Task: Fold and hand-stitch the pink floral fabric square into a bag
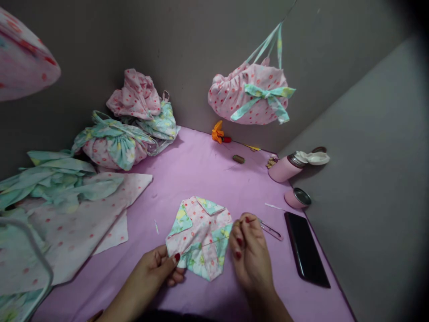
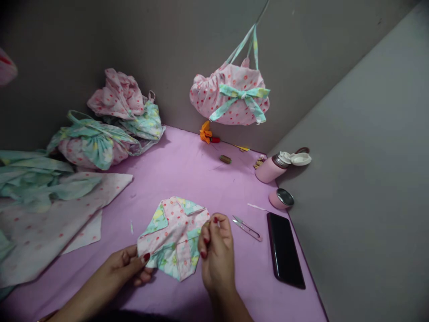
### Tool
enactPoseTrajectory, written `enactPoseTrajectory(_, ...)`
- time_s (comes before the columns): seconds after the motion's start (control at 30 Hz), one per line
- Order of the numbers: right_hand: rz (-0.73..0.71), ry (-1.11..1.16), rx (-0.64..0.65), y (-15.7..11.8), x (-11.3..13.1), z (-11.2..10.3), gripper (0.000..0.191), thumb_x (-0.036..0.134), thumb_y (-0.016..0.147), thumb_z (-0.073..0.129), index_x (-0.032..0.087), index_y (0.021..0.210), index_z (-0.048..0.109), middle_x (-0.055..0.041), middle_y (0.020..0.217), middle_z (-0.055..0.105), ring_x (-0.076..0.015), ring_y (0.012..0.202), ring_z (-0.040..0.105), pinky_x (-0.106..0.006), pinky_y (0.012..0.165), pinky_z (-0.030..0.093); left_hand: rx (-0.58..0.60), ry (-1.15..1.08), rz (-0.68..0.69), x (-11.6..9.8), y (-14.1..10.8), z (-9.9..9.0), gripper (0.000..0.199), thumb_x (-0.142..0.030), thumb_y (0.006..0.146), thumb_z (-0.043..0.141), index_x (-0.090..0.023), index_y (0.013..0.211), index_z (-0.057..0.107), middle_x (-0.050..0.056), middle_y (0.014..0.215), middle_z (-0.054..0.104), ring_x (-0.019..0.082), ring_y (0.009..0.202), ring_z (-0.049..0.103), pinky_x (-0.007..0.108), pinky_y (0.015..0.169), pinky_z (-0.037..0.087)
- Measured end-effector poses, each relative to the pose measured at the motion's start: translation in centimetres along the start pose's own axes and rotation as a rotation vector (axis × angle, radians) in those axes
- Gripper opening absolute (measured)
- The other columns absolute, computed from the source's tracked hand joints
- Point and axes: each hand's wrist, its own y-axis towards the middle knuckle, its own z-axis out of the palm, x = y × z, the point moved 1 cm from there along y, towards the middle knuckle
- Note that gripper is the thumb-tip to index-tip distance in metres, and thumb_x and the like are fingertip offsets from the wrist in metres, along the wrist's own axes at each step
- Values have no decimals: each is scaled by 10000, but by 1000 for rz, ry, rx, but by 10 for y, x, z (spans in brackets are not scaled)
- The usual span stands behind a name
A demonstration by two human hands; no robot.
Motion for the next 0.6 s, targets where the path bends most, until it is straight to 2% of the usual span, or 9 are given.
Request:
enactPoseTrajectory(0.13, -115, 46, -152, 5, 23, -11, 183, 227, 756, 639, 210, 788, 460, 77, 587, 385, -31, 395, 284, -96, 343, 239, 8, -11, -3, 4, 1, -1, 298, -440, 681, 659, -153, 689, 577, -8, 601, 640, 110, 529, 570, 217, 515, 395)
enactPoseTrajectory(0.27, -121, -68, -129, 2, 17, -10, 145, 264, 785, 605, 211, 796, 470, 70, 589, 387, -44, 415, 318, -125, 381, 274, 5, -23, 4, 7, 4, -3, 282, -425, 701, 648, -149, 700, 585, -6, 611, 643, 105, 535, 577, 206, 506, 390)
enactPoseTrajectory(0.37, -17, -257, 5, -4, -1, -4, 144, 302, 805, 575, 201, 802, 473, 60, 589, 427, -61, 452, 398, -158, 437, 327, -20, -48, -25, 7, 2, -4, 299, -421, 687, 664, -149, 794, 602, -7, 660, 635, 110, 565, 586, 205, 513, 390)
enactPoseTrajectory(0.47, 80, -476, 189, -12, -20, 1, 183, 366, 860, 474, 194, 799, 458, 38, 607, 488, -75, 454, 422, -177, 429, 327, -50, -70, 18, 4, -1, -5, 308, -410, 683, 671, -164, 855, 601, -12, 694, 613, 122, 595, 579, 211, 510, 387)
enactPoseTrajectory(0.53, 71, -678, 317, -16, -29, 2, 186, 350, 879, 431, 190, 795, 478, 40, 567, 478, -81, 434, 400, -184, 413, 302, -62, -65, 71, 2, -3, -5, 269, -393, 681, 673, -167, 810, 608, -19, 652, 600, 123, 581, 554, 219, 513, 385)
enactPoseTrajectory(0.6, -12, -933, 447, -21, -35, 3, 159, 285, 867, 445, 184, 777, 530, 35, 541, 485, -93, 456, 421, -198, 438, 307, -76, -48, 84, -1, -5, -6, 234, -375, 667, 679, -168, 754, 616, -27, 593, 595, 121, 548, 526, 228, 524, 381)
